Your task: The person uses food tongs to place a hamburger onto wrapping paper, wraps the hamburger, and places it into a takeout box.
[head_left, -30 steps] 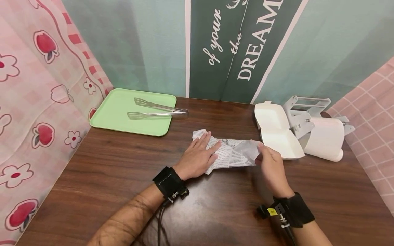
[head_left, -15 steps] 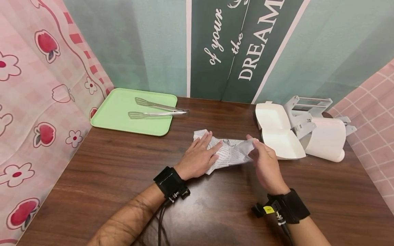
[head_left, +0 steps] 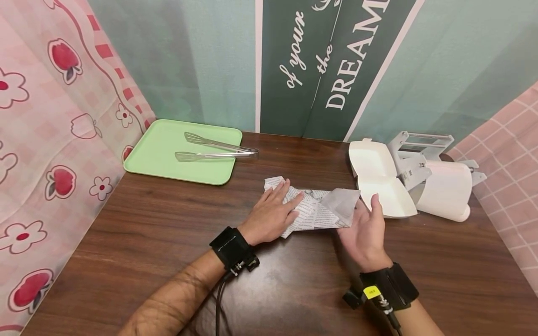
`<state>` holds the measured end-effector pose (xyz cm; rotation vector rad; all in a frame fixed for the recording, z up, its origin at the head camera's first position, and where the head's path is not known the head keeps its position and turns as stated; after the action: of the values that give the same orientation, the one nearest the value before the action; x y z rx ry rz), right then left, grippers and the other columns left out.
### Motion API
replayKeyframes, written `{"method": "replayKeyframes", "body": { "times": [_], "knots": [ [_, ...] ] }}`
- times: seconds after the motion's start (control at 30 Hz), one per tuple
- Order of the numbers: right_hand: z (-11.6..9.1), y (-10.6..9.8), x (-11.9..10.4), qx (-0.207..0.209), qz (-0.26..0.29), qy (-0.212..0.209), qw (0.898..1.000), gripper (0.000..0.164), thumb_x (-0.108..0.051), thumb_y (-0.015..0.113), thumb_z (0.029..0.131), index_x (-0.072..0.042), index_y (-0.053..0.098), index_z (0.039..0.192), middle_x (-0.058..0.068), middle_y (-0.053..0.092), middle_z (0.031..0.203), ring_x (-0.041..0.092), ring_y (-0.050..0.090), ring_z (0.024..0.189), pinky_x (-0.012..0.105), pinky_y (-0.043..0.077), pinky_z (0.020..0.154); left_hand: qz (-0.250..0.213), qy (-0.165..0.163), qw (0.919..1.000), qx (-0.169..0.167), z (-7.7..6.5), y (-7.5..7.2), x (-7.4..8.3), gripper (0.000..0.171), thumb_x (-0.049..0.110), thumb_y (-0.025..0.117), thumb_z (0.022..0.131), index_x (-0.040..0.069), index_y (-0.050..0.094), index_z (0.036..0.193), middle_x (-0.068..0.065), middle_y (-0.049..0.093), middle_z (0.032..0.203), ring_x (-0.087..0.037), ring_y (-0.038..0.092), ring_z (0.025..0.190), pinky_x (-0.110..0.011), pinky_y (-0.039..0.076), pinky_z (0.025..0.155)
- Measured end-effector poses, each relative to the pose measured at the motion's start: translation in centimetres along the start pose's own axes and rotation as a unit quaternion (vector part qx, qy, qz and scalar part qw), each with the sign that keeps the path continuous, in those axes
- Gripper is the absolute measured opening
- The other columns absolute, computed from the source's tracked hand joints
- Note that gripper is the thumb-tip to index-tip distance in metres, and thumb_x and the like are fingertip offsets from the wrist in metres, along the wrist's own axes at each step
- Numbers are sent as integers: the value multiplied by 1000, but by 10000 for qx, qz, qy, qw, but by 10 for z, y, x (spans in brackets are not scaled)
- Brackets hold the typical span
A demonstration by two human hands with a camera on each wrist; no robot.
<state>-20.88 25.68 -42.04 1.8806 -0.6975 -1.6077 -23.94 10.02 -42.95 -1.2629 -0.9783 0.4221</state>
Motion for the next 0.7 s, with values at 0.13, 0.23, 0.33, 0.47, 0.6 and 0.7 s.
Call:
{"method": "replayKeyframes", "body": {
  "times": [0.13, 0.23, 0.33, 0.47, 0.6, 0.7],
  "knots": [
    [1, -1, 7, -251, 886, 368, 9951, 74, -61, 13, 105, -16, 8, 163, 2, 32, 162, 16, -5, 159, 31, -3, 128, -18, -23, 10000, -37, 0, 1, 0, 52, 39, 35, 110, 28, 30, 160, -17, 11, 170, -25, 7, 160, -50, 15, 128],
    [3, -2, 10, -223, 956, 449, 9942, 74, -60, 7, 105, -19, -12, 163, -1, 2, 172, 13, -8, 158, 30, -4, 128, -46, 4, 10000, -35, 1, 1, 0, 52, 39, 35, 110, 28, 30, 160, -17, 12, 170, -26, 7, 160, -50, 15, 128],
    [6, -1, 14, -334, 1411, 512, 9881, 72, -60, 6, 104, -24, -17, 162, -7, -15, 171, 11, -11, 158, 29, -6, 128, -79, 49, 10000, -28, 1, 0, 0, 52, 39, 35, 110, 27, 30, 161, -19, 13, 170, -26, 7, 160, -50, 15, 128],
    [9, -1, 16, -503, 2289, 545, 9706, 67, -58, 10, 106, -28, -9, 163, -11, -10, 171, 7, -10, 157, 28, -8, 127, -84, 87, 9999, -28, 0, 0, 0, 52, 38, 34, 111, 27, 29, 161, -20, 13, 169, -28, 8, 160, -51, 15, 128],
    [12, 1, 16, -749, 2724, 515, 9579, 66, -56, 13, 107, -25, 7, 165, -5, 14, 171, 7, -8, 158, 30, -7, 128, -100, 108, 9999, -36, 1, 0, 0, 52, 38, 34, 111, 26, 29, 161, -20, 13, 169, -28, 8, 160, -50, 15, 128],
    [13, 4, 18, -958, 2785, 502, 9543, 64, -53, 15, 108, -18, 25, 161, 0, 33, 163, 8, -7, 158, 31, -8, 128, -127, 132, 9998, -24, 1, 0, -1, 52, 38, 34, 111, 26, 30, 161, -20, 14, 169, -28, 9, 160, -51, 15, 128]
  ]
}}
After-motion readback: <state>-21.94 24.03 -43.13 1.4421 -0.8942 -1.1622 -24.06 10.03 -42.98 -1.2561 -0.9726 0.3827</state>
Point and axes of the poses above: each hand's wrist, its own z-axis towards the middle knuckle, its own y-axis out of the palm, x = y × z, the point moved 10 cm from there along z, towards the middle knuckle
